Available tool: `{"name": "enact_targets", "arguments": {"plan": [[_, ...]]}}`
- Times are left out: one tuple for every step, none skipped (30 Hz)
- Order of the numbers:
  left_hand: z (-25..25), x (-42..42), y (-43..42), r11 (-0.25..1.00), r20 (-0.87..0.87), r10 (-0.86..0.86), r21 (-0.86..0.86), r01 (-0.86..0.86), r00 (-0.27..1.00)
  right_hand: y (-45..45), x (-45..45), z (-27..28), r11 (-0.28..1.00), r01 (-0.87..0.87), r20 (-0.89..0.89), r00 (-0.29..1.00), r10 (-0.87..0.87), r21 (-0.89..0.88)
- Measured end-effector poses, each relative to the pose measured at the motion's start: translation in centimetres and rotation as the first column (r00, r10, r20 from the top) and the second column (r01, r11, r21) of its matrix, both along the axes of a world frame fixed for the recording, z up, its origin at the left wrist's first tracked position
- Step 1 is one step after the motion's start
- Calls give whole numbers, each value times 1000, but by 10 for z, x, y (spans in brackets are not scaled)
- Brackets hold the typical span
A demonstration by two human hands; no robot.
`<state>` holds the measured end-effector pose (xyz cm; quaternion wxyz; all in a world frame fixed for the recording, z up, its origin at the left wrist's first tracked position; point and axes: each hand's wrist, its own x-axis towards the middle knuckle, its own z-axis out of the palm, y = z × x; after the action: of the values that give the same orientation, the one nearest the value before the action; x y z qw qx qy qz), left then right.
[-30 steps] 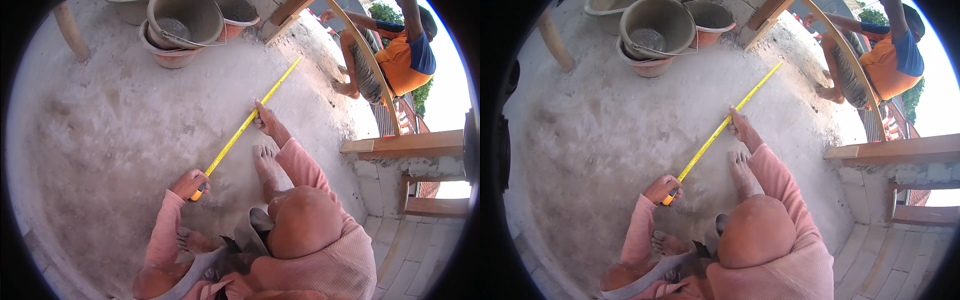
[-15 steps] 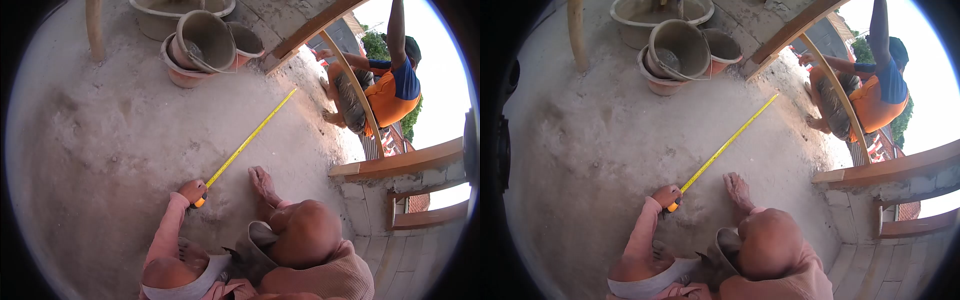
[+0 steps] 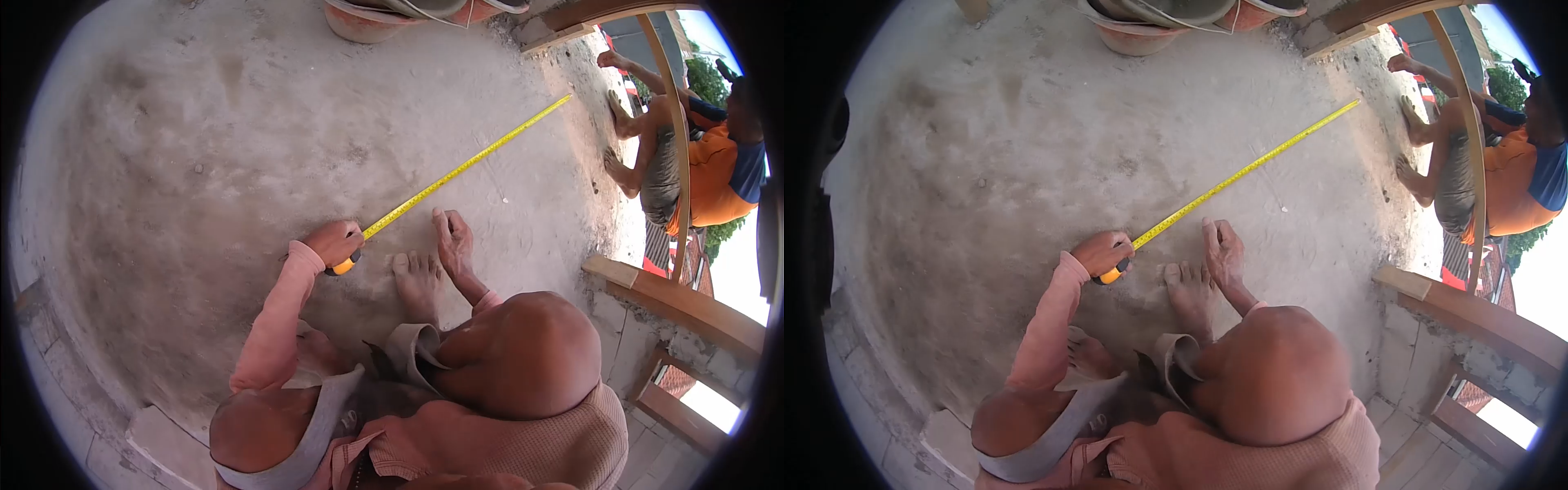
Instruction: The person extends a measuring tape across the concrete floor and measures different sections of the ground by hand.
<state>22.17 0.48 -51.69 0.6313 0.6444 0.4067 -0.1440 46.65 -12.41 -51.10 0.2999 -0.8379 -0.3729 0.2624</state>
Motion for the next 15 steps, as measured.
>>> {"name": "enact_targets", "arguments": {"plan": [[-2, -1, -2, 1000, 22, 26, -15, -25, 999, 9, 27, -13, 998, 67, -13, 998, -67, 13], [-4, -2, -2, 999, 42, 47, -27, -46, 998, 19, 49, -17, 984, 171, -154, 972, -176, -49], [-5, -3, -3, 997, 61, 66, -40, -64, 996, 27, 65, -17, 956, 265, -284, 914, -291, -125], [-3, -3, -3, 993, 53, 85, -84, -80, 995, 36, 73, -13, 948, 284, -330, 890, -316, -142], [0, -3, -3, 987, 46, 106, -128, -99, 993, 46, 80, -3, 941, 300, -373, 864, -338, -159], [3, -2, -2, 978, 39, 130, -168, -122, 991, 54, 85, 4, 934, 312, -414, 838, -356, -172], [6, -2, -1, 971, 35, 146, -193, -137, 989, 59, 88, 7, 932, 310, -416, 834, -361, -188], [7, -1, 0, 964, 31, 162, -219, -151, 986, 62, 90, 9, 929, 308, -418, 831, -367, -203], [9, 1, 0, 956, 28, 178, -244, -166, 984, 64, 93, 9, 927, 306, -418, 829, -371, -217], [12, 2, 2, 947, 22, 189, -268, -176, 982, 65, 96, 6, 921, 321, -434, 813, -388, -223], [15, 3, 3, 938, 16, 201, -291, -188, 979, 66, 99, 3, 914, 334, -450, 796, -404, -229], [17, 3, 2, 928, 7, 214, -314, -201, 977, 68, 99, 3, 908, 347, -467, 778, -419, -237], [17, 3, 2, 930, 14, 216, -309, -201, 976, 69, 100, 3, 904, 354, -485, 763, -427, -238], [17, 3, 0, 931, 22, 219, -304, -202, 975, 71, 100, 5, 901, 361, -503, 748, -433, -240], [17, 2, -1, 933, 30, 223, -298, -204, 974, 72, 99, 6, 899, 366, -520, 733, -438, -241]]}}
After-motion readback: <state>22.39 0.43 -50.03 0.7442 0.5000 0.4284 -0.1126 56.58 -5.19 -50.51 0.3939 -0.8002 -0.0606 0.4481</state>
